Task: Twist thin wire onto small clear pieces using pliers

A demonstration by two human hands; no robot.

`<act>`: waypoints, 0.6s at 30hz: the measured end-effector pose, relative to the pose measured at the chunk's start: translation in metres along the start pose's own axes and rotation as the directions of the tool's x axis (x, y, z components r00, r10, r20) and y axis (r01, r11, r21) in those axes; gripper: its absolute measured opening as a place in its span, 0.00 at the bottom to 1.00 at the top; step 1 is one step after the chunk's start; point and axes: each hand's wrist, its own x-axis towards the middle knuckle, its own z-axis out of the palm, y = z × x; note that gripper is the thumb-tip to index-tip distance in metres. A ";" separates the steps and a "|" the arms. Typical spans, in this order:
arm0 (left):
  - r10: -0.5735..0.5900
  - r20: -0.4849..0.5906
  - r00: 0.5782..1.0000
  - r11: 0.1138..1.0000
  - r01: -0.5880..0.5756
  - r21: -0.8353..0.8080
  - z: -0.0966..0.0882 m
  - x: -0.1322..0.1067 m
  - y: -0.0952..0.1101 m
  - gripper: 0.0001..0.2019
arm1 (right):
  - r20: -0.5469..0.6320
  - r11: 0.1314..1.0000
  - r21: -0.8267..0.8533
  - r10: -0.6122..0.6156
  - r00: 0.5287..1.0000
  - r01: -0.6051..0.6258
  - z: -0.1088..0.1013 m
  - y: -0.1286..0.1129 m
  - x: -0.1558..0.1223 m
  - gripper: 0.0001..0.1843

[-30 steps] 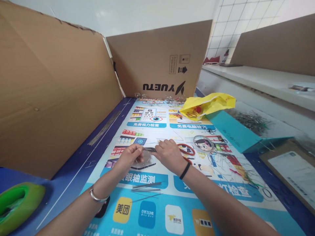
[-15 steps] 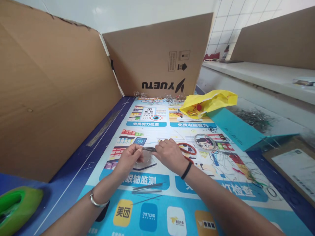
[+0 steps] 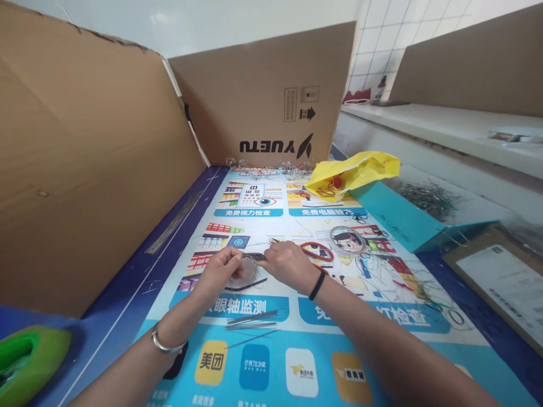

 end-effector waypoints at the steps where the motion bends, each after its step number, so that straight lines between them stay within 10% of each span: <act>1: -0.004 0.011 1.000 1.000 0.004 0.002 -0.001 0.001 0.000 0.06 | 0.012 1.000 0.014 0.005 1.000 -0.005 0.000 0.000 0.000 0.23; 18: -0.099 -0.004 0.995 0.995 0.099 -0.024 -0.007 0.004 0.000 0.08 | 0.116 0.953 0.110 0.271 0.955 -0.284 -0.001 0.000 0.002 0.18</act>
